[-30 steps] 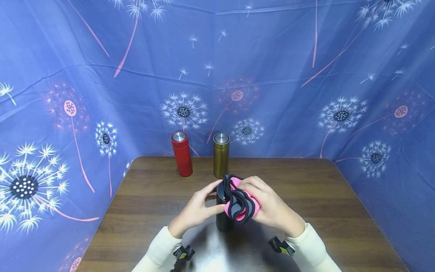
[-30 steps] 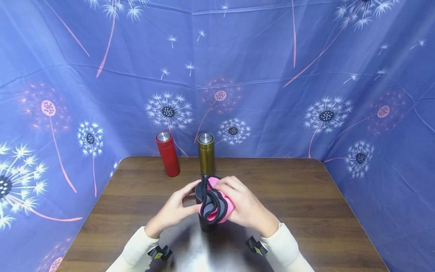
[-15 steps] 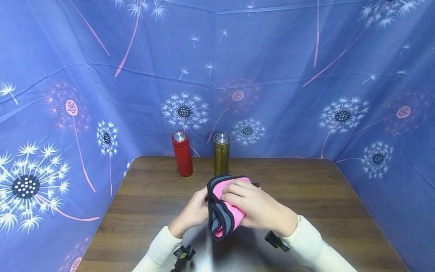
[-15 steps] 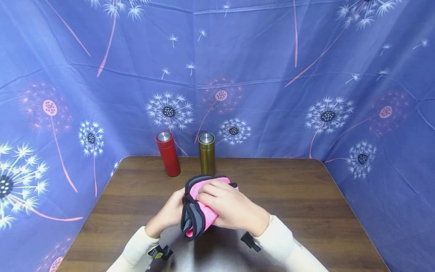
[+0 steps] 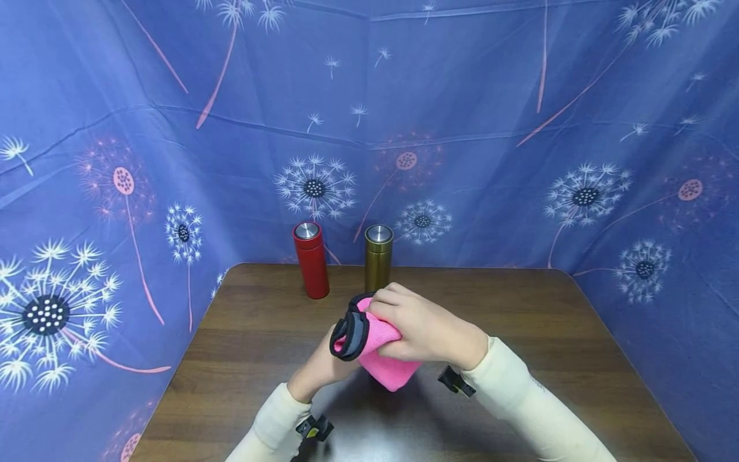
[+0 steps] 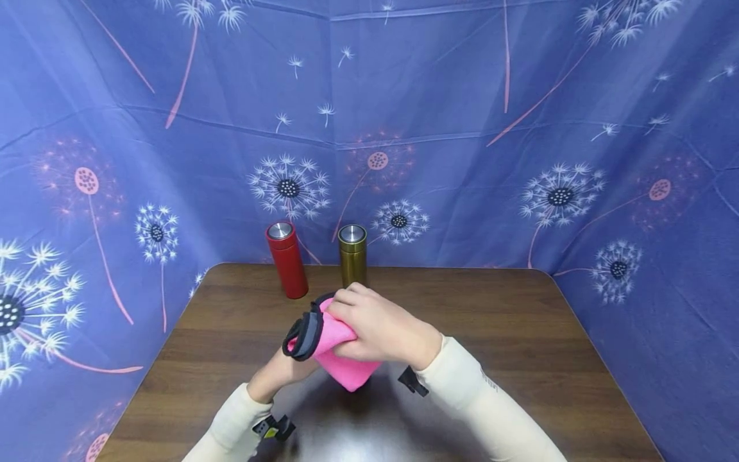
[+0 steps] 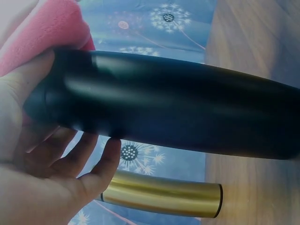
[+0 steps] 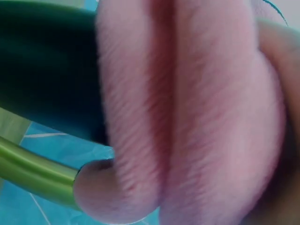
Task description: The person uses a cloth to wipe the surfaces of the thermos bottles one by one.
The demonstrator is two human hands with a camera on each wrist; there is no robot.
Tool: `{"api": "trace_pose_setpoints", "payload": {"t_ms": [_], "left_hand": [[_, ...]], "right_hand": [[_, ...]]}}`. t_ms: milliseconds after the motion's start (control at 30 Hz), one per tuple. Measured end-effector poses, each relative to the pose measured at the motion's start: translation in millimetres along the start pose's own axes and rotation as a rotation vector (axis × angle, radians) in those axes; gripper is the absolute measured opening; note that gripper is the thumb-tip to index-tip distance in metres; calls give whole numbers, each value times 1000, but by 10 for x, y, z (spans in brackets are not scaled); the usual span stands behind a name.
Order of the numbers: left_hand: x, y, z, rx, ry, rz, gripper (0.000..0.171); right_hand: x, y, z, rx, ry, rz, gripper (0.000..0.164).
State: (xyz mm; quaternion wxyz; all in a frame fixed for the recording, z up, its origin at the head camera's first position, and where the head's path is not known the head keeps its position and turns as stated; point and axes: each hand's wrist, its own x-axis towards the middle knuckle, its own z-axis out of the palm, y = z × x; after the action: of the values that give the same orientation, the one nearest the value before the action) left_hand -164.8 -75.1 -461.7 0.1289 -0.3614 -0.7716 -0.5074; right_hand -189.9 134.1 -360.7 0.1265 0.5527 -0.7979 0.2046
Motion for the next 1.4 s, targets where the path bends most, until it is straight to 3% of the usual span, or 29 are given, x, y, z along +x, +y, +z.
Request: {"api": "trace_pose_setpoints", "payload": {"t_ms": [200,400,567,833,1033,1300,1400], "left_hand": [[24,22,20,1,5,-46,46],[57,28,27,-143,-27,-171,48],[94,55,29,-192,-40,-225,55],[102,47,40,-272,-29,-188,57],[78,28,31,-167,-15,-167,40],[38,-45,-18,-124,-10,-38,44],[35,-51,-12,-106,1,-48,42]], "right_hand": [[-81,59,-15,40,29,65,35],[-228,97,-58,100,47,127,35],[-375,94,-51,101,103,97,32],[-459,-54,33,-2,175,-36,41],[-375,-168,106,-35,188,-111,39],[-265,-108,134,-18,159,-73,38],[-255,-47,125,29,161,-38,35]]}}
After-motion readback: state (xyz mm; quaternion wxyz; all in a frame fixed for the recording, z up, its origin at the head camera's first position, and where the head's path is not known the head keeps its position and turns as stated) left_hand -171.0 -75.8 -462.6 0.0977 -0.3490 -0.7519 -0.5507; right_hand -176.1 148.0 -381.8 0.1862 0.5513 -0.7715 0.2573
